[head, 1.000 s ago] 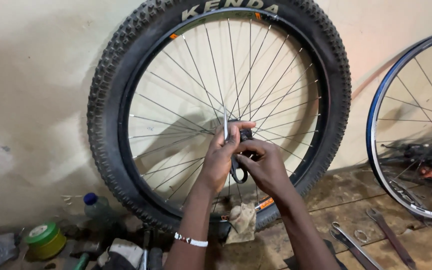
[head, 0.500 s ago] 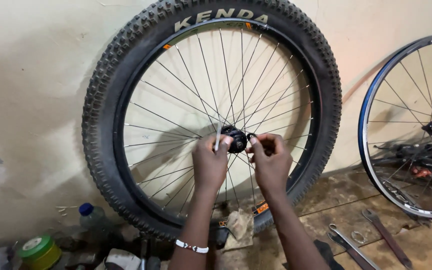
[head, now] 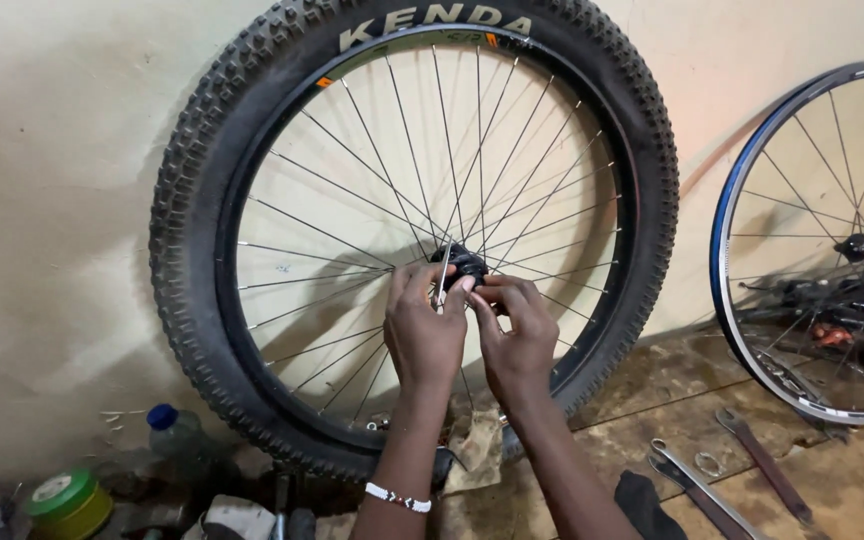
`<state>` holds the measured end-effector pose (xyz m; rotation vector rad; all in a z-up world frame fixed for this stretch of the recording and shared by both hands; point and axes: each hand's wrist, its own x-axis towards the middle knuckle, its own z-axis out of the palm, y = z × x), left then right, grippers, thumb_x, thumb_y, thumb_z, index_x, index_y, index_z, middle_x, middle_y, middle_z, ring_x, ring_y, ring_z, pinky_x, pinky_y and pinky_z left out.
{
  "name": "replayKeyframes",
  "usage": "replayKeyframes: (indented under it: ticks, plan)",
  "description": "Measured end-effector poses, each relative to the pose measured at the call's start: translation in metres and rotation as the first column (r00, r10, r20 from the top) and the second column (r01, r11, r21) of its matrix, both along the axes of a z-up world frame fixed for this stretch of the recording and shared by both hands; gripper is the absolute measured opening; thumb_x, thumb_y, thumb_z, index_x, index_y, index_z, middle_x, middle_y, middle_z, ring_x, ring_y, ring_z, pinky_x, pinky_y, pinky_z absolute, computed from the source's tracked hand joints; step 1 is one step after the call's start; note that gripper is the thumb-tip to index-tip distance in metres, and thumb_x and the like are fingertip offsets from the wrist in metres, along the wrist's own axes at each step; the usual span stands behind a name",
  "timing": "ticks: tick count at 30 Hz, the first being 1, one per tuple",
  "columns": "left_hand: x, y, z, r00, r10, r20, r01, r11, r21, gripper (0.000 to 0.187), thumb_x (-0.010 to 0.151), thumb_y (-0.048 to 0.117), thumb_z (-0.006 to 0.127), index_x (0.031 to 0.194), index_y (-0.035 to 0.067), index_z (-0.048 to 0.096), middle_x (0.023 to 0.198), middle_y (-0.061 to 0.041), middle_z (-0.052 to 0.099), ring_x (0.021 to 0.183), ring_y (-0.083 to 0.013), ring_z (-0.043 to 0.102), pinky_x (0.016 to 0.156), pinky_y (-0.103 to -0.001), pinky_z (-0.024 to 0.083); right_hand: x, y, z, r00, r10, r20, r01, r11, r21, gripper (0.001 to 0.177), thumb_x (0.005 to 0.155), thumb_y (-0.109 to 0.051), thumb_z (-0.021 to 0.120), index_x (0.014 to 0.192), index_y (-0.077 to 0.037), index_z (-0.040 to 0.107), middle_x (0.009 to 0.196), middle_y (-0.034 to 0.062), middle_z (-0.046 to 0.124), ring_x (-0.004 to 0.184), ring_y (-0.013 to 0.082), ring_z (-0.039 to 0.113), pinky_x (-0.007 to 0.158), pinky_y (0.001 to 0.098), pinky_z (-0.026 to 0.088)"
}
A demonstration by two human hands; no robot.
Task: The person cleans the bicycle wheel hub with a cloth and then uses a pair of scissors to adjust the spokes. The person works on the hub area, wiping it down and manipulating the spokes with the tool.
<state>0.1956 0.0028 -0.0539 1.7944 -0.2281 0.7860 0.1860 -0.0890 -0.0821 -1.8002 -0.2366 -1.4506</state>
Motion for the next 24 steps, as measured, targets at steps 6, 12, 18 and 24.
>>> replayKeyframes:
  ticks: [6, 12, 18, 24]
  plan:
    - [0.002, 0.006, 0.009, 0.984, -0.031, -0.175, 0.053, 0.991, 0.125, 0.016, 0.078, 0.028, 0.069, 0.091, 0.018, 0.066, 0.089, -0.004, 0.065, 0.081, -0.0339, 0.066, 0.072, -0.048, 0.051, -0.006, 0.004, 0.011, 0.987, 0.092, -0.128, -0.067, 0.980, 0.190, 0.026, 0.074, -0.002, 0.075, 0.098, -0.005, 0.066, 0.084, 0.0140, 0.068, 0.075, 0.0269, 0.069, 0.065, 0.0343, 0.058]
    - [0.000, 0.007, 0.019, 0.946, -0.048, -0.319, 0.091, 0.988, 0.122, 0.025, 0.073, 0.036, 0.069, 0.093, 0.021, 0.065, 0.087, -0.006, 0.069, 0.087, -0.0379, 0.066, 0.076, -0.049, 0.050, -0.003, -0.001, 0.014, 0.954, 0.213, -0.212, -0.128, 0.926, 0.354, 0.038, 0.072, 0.004, 0.073, 0.108, -0.003, 0.061, 0.086, 0.0160, 0.069, 0.075, 0.0203, 0.068, 0.067, 0.0276, 0.056]
    - [0.003, -0.003, 0.010, 0.964, 0.007, -0.265, 0.006, 0.999, 0.049, 0.018, 0.074, 0.030, 0.067, 0.088, 0.018, 0.065, 0.078, -0.008, 0.069, 0.082, -0.0374, 0.067, 0.072, -0.047, 0.051, 0.002, -0.011, 0.013, 0.872, 0.460, -0.165, -0.279, 0.746, 0.605, 0.036, 0.067, 0.003, 0.078, 0.101, 0.003, 0.066, 0.082, 0.0169, 0.067, 0.069, 0.0176, 0.064, 0.060, 0.0291, 0.059]
    - [0.007, -0.002, 0.003, 0.976, -0.011, -0.219, 0.024, 0.998, 0.058, 0.019, 0.076, 0.029, 0.066, 0.091, 0.018, 0.063, 0.085, -0.009, 0.068, 0.084, -0.0384, 0.065, 0.074, -0.052, 0.050, 0.012, -0.013, 0.005, 0.861, 0.483, -0.161, -0.280, 0.713, 0.643, 0.026, 0.069, -0.002, 0.079, 0.092, 0.002, 0.068, 0.072, 0.0123, 0.064, 0.062, 0.0155, 0.061, 0.050, 0.0246, 0.054]
